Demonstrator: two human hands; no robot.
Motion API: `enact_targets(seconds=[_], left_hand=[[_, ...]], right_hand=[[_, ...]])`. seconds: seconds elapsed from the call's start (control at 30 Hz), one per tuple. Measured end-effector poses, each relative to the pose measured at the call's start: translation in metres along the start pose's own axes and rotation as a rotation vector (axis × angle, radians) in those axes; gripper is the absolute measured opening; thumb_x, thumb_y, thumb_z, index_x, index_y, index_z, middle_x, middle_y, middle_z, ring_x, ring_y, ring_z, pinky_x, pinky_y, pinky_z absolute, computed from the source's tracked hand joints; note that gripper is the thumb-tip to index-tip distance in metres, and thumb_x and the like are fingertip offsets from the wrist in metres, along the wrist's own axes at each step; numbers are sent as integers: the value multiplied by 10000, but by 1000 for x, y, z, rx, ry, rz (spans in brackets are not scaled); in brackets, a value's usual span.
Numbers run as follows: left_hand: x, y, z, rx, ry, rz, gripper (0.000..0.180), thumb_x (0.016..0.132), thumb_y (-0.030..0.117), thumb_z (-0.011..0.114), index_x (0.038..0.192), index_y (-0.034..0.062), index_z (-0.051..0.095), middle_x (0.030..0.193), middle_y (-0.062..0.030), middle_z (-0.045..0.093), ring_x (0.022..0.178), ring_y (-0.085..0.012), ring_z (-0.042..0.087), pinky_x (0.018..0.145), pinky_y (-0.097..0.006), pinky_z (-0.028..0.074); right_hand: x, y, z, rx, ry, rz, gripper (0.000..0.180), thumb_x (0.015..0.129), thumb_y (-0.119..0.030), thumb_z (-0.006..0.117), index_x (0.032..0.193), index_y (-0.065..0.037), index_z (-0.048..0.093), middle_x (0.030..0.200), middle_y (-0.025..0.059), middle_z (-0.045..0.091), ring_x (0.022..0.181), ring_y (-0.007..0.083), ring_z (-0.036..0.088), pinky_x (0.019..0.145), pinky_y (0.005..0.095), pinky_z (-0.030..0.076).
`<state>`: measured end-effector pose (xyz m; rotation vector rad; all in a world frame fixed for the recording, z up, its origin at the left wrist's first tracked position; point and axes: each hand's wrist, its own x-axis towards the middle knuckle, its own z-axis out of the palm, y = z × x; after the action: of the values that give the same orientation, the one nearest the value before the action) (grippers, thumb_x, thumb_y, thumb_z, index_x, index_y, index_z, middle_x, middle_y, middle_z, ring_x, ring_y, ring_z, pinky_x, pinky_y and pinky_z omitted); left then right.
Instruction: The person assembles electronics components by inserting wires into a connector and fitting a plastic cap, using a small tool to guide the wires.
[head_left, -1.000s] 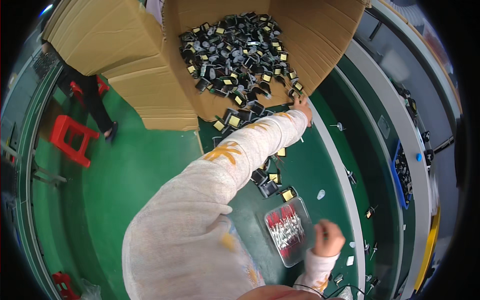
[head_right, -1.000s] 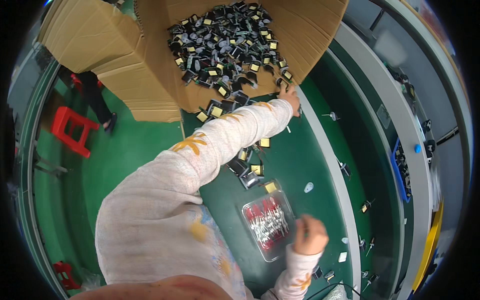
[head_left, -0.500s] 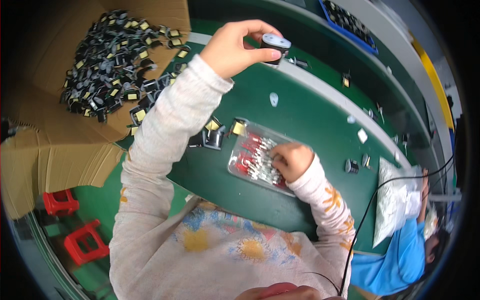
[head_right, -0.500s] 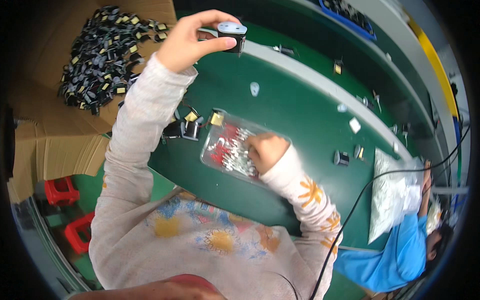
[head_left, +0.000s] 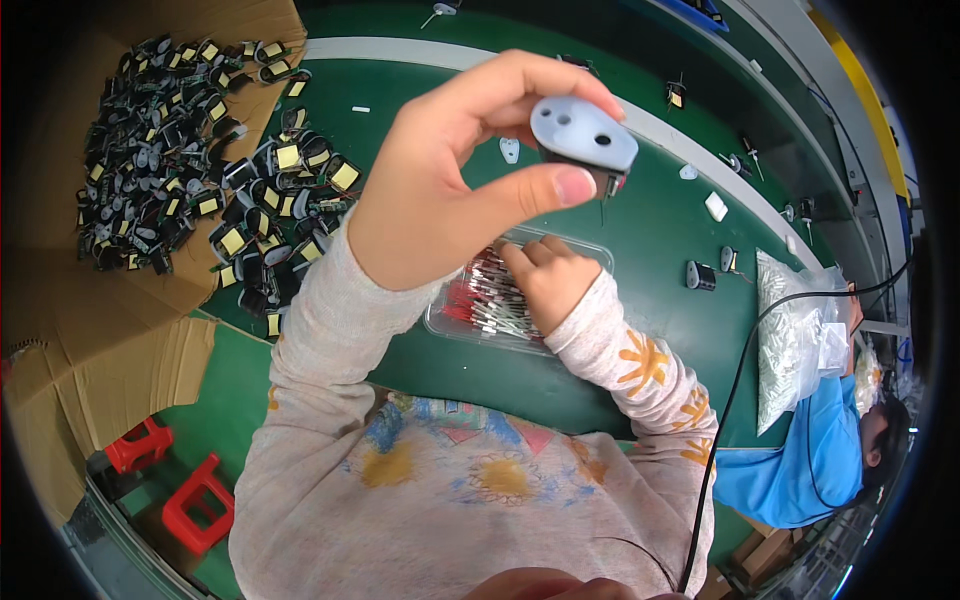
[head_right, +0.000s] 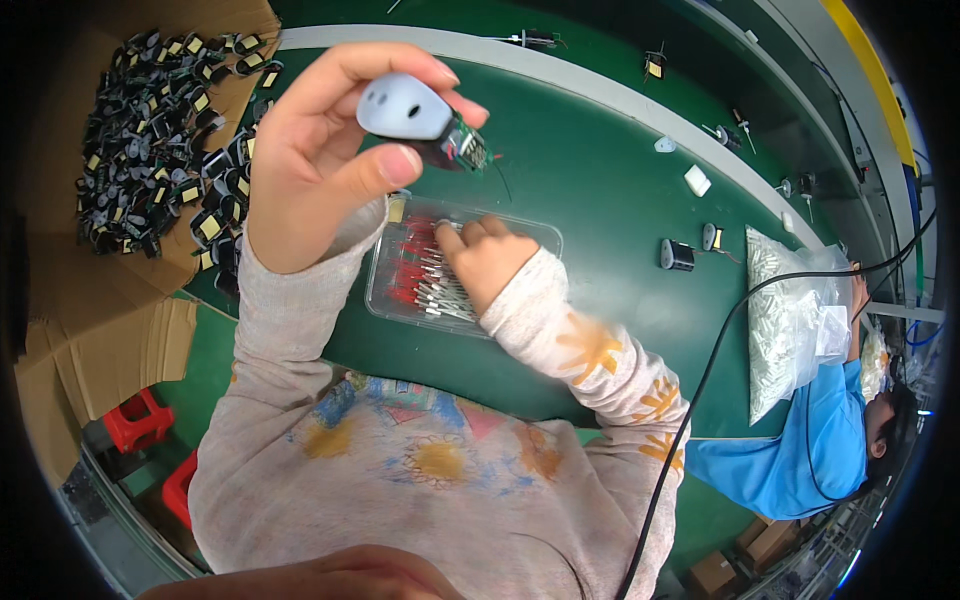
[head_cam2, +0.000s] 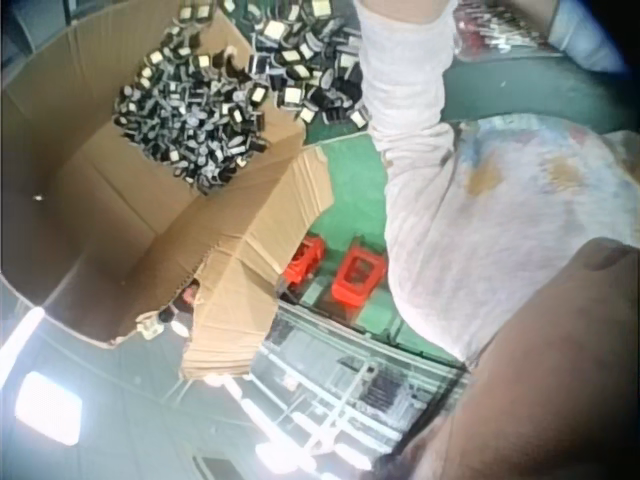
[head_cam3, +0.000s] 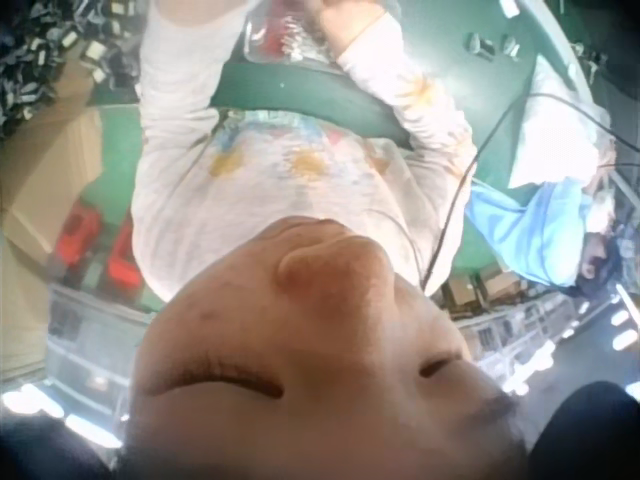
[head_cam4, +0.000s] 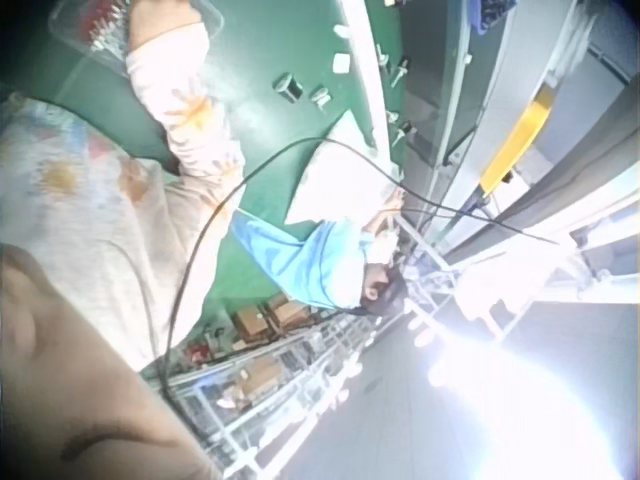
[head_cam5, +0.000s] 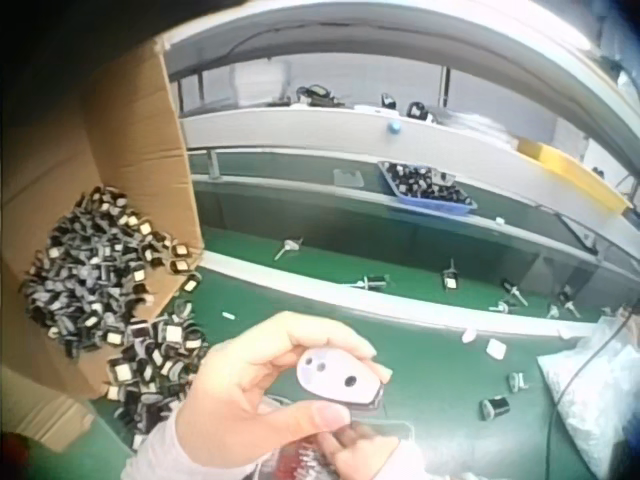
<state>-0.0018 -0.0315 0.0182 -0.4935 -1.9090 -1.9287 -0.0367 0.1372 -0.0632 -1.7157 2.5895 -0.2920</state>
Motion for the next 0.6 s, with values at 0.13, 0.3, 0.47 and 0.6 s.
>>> enact_targets(seconds=[0.13, 0.3, 0.47, 0.6], left_hand=[[0, 1, -3, 71, -11, 17, 386, 755, 19, 649, 1107, -59, 512, 1100, -152, 574, 980, -244, 613, 868, -313, 470], [1, 6, -6, 61, 26, -25, 406, 760, 16, 641, 1126, -66, 485, 1086, -180, 580, 982, -243, 611, 878, -318, 467], [0, -2, -17, -32, 64, 67, 408, 779, 66, 649, 1118, -69, 466, 1012, -197, 611, 1005, -233, 594, 875, -317, 469], [-3, 4, -15, -96, -11, -74, 467, 783, 197, 695, 1103, -58, 470, 948, -186, 621, 1018, -232, 576, 833, -305, 476]], right_hand=[[-7, -9, 8, -195, 47, -18, 410, 713, -75, 539, 1122, -103, 553, 709, 45, 561, 677, 205, 596, 562, 300, 507], [2, 4, -4, -25, 36, -9, 331, 761, -127, 534, 1089, -84, 542, 639, 75, 594, 580, 217, 619, 521, 317, 514], [-2, 24, -38, 1133, 81, 227, 353, 723, 104, 599, 1043, -39, 566, 734, 46, 634, 637, 129, 625, 594, 235, 508], [-7, 36, -57, 1621, 528, 197, 273, 772, 70, 603, 1034, 36, 537, 832, 109, 617, 761, 173, 625, 739, 298, 527]])
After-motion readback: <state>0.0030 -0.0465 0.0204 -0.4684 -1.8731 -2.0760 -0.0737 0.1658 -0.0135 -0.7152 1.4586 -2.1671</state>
